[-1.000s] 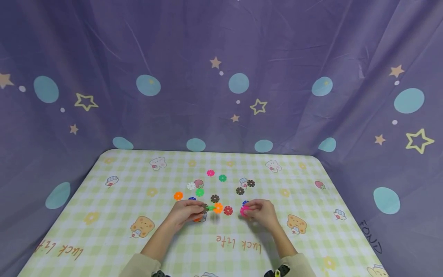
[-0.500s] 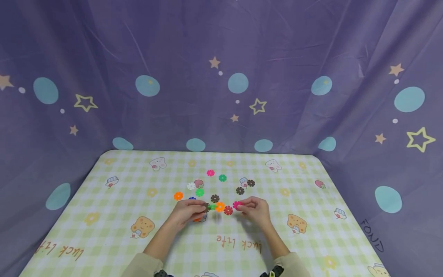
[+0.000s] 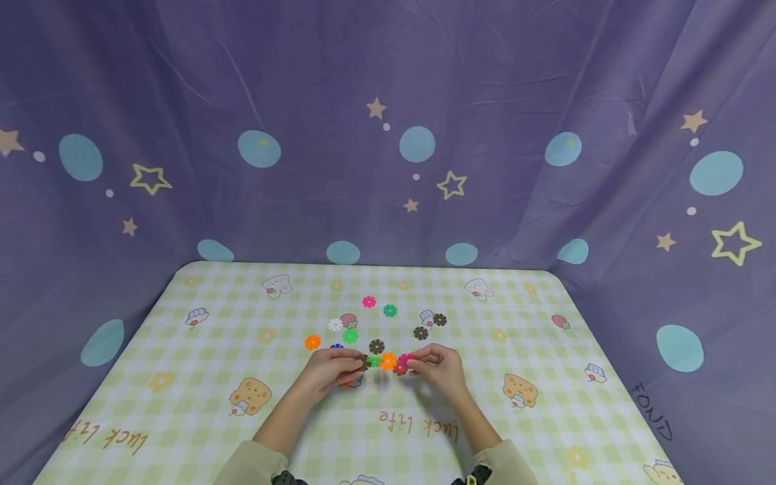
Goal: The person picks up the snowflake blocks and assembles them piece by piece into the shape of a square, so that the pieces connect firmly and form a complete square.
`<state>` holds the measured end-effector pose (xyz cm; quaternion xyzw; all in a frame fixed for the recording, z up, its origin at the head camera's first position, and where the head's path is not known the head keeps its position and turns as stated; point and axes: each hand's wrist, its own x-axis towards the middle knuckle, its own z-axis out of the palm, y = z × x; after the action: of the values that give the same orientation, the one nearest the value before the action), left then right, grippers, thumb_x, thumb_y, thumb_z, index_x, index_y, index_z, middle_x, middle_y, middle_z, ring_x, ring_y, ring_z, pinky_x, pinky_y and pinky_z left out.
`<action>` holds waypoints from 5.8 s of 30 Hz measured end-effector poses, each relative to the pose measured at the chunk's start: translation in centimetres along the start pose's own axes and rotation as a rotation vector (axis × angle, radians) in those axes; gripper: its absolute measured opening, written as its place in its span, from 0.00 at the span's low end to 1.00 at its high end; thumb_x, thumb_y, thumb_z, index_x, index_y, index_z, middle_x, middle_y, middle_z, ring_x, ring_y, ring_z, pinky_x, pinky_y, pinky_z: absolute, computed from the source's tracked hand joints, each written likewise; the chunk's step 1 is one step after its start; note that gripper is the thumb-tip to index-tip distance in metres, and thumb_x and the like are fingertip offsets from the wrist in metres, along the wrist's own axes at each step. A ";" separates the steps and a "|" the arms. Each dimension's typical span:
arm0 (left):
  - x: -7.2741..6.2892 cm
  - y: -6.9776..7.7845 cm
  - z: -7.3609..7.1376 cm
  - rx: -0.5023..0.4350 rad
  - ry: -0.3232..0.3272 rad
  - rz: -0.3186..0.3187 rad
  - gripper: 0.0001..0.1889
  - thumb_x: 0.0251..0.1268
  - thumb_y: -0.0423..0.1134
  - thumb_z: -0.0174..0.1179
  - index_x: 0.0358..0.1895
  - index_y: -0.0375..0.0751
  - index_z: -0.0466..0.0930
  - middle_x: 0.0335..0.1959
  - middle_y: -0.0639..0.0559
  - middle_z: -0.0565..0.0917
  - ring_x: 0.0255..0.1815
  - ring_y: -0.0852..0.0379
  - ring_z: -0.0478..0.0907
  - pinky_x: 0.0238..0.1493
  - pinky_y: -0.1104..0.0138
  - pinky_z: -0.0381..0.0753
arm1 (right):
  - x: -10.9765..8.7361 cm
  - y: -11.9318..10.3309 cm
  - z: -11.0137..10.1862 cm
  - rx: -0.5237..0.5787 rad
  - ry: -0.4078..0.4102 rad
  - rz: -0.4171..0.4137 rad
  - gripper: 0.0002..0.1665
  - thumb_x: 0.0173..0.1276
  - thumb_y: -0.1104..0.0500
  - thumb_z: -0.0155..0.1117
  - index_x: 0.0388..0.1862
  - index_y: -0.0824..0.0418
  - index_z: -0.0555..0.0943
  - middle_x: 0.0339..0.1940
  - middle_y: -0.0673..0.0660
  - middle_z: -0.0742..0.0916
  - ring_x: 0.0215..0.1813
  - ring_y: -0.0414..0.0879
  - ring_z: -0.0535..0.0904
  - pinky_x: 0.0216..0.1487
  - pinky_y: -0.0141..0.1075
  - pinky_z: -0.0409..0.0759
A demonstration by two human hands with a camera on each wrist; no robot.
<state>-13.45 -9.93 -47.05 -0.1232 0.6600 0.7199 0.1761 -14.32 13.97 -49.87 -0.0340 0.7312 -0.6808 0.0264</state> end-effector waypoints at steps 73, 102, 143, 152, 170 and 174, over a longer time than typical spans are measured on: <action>-0.2 0.5 -1.5 -0.050 0.079 0.023 0.18 0.61 0.26 0.60 0.54 0.23 0.76 0.40 0.43 0.86 0.37 0.57 0.85 0.42 0.68 0.88 | 1.8 1.7 -3.3 -0.700 0.017 -0.172 0.20 0.51 0.65 0.74 0.45 0.58 0.83 0.44 0.57 0.87 0.46 0.50 0.83 0.52 0.45 0.83; 0.0 0.2 -1.3 -0.047 0.107 0.012 0.18 0.60 0.28 0.63 0.53 0.24 0.77 0.38 0.44 0.86 0.34 0.58 0.84 0.40 0.68 0.88 | 1.7 1.7 -3.0 -0.705 0.018 -0.112 0.15 0.51 0.66 0.74 0.36 0.54 0.81 0.29 0.50 0.84 0.30 0.39 0.76 0.33 0.27 0.77; 0.3 0.0 -0.8 -0.030 0.101 -0.001 0.16 0.61 0.28 0.62 0.52 0.26 0.79 0.42 0.41 0.86 0.35 0.58 0.84 0.44 0.65 0.88 | -0.8 -4.3 0.5 -0.057 0.063 0.261 0.17 0.60 0.63 0.69 0.45 0.73 0.83 0.26 0.54 0.90 0.21 0.36 0.80 0.27 0.28 0.81; 0.3 0.0 -0.2 -0.003 0.101 0.010 0.17 0.60 0.29 0.63 0.52 0.26 0.79 0.44 0.39 0.86 0.35 0.58 0.84 0.42 0.66 0.88 | 0.1 -2.1 0.4 -0.004 0.072 0.275 0.17 0.58 0.63 0.71 0.45 0.72 0.84 0.25 0.53 0.90 0.22 0.39 0.82 0.25 0.28 0.81; 0.5 0.6 0.4 0.073 0.140 0.074 0.13 0.61 0.30 0.62 0.49 0.28 0.82 0.41 0.43 0.87 0.33 0.61 0.83 0.45 0.63 0.88 | 0.2 -0.8 0.2 0.025 -0.044 0.335 0.18 0.61 0.62 0.68 0.46 0.74 0.82 0.27 0.51 0.89 0.27 0.38 0.83 0.34 0.28 0.86; 0.7 0.8 0.3 0.066 0.152 0.065 0.14 0.60 0.31 0.64 0.48 0.29 0.82 0.37 0.48 0.88 0.31 0.63 0.82 0.44 0.64 0.88 | -0.2 -1.0 -0.3 0.012 -0.190 0.353 0.19 0.63 0.61 0.66 0.48 0.74 0.81 0.26 0.48 0.88 0.29 0.37 0.83 0.35 0.27 0.85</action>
<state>-14.39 -9.61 -46.57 -0.1501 0.6983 0.6918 0.1061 -14.16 14.17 -48.89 0.0308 0.7159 -0.6637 0.2146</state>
